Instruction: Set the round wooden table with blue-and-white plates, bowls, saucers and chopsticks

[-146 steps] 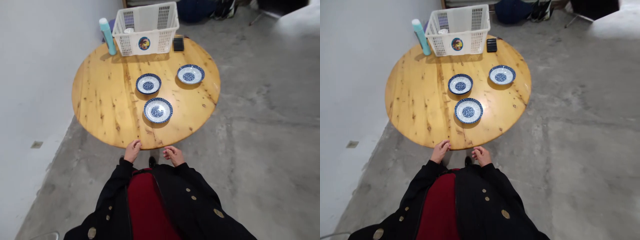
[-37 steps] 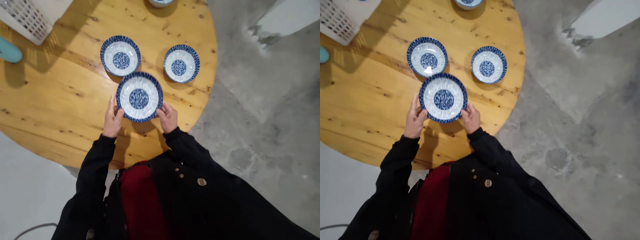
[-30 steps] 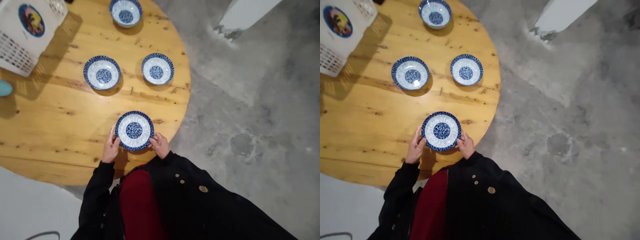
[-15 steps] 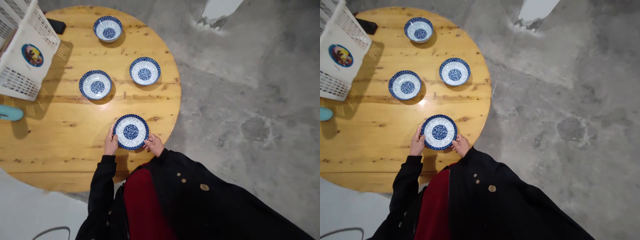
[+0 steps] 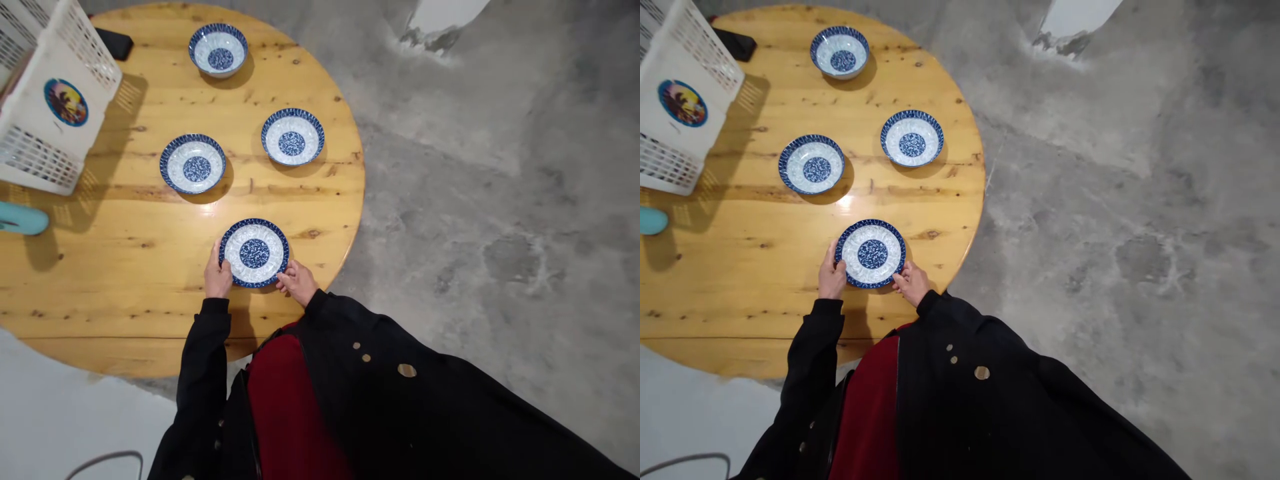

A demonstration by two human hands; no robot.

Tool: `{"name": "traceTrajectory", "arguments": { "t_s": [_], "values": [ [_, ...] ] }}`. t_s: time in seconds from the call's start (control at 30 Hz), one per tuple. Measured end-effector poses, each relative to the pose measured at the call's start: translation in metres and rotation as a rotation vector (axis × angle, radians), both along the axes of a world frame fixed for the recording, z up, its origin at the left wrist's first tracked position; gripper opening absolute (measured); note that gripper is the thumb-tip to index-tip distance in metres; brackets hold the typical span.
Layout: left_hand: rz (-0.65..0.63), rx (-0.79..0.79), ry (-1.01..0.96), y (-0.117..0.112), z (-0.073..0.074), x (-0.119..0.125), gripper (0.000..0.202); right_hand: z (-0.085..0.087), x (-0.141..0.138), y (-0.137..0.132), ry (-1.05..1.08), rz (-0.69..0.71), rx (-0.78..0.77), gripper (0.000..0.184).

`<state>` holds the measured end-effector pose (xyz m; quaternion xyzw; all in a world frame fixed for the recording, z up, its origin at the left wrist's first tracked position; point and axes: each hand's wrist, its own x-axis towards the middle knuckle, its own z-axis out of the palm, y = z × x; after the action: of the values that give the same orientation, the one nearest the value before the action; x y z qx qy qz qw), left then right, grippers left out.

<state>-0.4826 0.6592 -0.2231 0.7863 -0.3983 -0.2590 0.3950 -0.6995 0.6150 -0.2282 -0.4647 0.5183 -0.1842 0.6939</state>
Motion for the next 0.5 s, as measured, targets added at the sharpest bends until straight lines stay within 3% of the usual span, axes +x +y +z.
{"name": "traceTrajectory", "arguments": {
  "t_s": [0.27,0.5],
  "values": [
    [0.013,0.035,-0.112,0.0019,0.0039,-0.0012,0.063,0.0016,-0.0002,-0.0001,0.029,0.017,-0.024,0.022],
    [0.026,0.036,-0.026,0.0087,-0.0009,0.0002,0.063,-0.0009,0.0022,0.002,0.013,0.004,-0.033,0.024]
  ]
}}
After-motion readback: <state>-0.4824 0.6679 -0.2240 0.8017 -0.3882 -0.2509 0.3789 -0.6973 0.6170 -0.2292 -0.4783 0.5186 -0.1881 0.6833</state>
